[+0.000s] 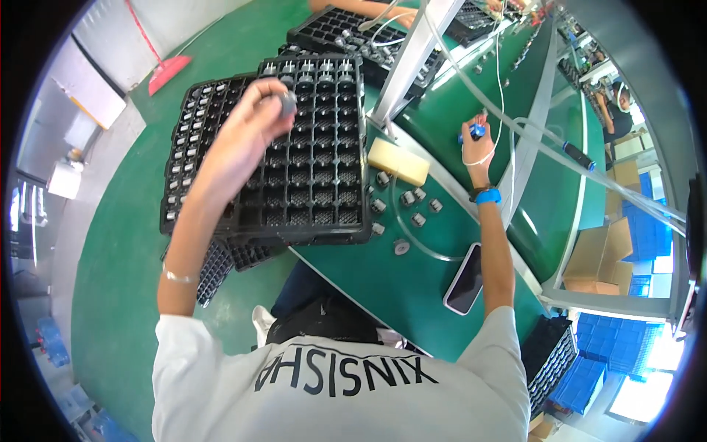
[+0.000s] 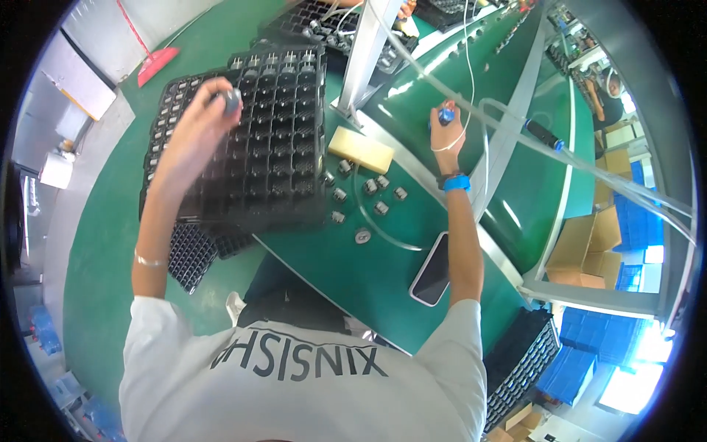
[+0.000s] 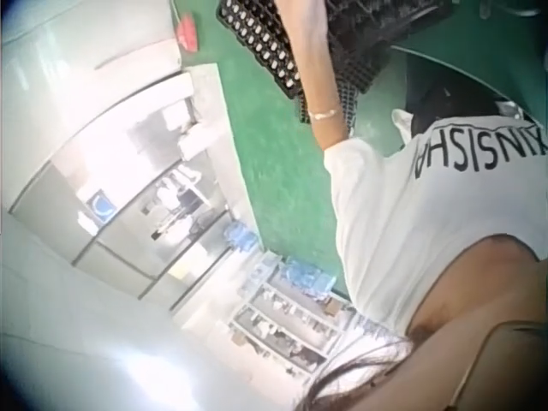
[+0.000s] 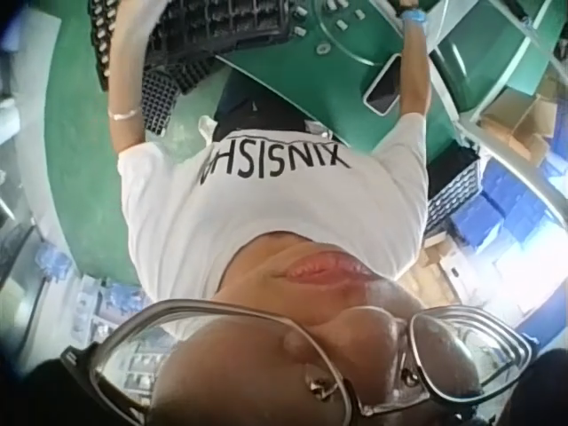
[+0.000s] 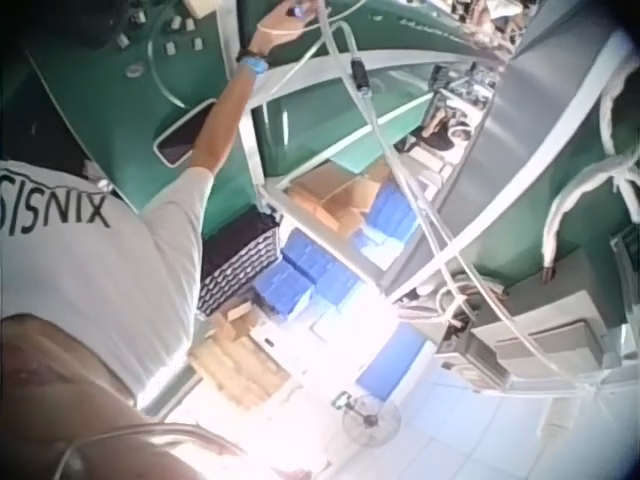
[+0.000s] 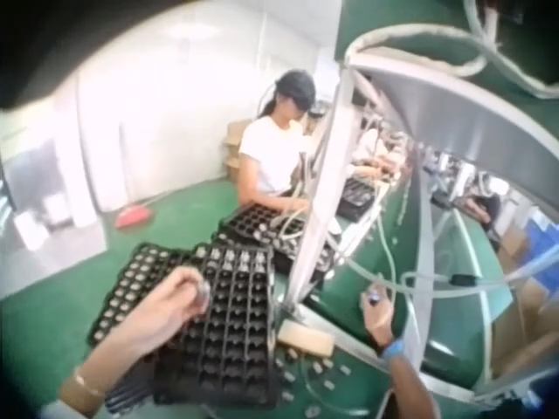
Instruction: The person assembles small electronic components and plastic parts by hand, then places the assembled smartphone into a component tray.
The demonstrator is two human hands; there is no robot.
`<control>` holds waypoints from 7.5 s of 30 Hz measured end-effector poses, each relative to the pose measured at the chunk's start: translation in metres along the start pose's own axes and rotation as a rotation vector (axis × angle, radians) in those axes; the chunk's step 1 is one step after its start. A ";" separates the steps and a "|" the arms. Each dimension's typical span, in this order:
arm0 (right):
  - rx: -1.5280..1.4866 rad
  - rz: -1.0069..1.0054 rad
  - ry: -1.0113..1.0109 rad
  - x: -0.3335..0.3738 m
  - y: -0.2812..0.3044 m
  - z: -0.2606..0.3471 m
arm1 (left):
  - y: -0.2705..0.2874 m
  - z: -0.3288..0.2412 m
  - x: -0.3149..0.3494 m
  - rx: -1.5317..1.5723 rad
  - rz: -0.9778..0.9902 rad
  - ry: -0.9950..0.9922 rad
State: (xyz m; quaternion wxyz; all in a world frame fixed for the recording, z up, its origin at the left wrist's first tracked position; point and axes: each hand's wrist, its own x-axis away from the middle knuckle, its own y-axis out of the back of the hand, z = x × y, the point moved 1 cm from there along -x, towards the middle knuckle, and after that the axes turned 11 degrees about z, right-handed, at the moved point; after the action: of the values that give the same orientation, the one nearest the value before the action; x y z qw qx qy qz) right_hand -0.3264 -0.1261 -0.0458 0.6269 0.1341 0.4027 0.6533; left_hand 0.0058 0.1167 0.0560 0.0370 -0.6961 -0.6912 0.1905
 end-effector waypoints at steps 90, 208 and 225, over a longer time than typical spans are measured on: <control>0.027 -0.012 0.149 -0.001 -0.003 0.003 | -0.058 0.010 0.105 0.282 0.183 0.298; -0.566 0.493 0.175 0.080 -0.017 0.074 | 0.046 0.020 -0.054 -1.367 -0.130 -0.266; -0.246 0.466 0.274 0.091 -0.022 0.080 | 0.109 0.046 -0.123 -1.683 0.053 -0.011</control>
State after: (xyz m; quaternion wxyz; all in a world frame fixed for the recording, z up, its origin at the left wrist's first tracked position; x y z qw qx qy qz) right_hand -0.2723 -0.0159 -0.0402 0.4113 0.0567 0.3596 0.8356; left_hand 0.0986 -0.0173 0.0057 -0.5019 -0.5065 -0.5864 -0.3843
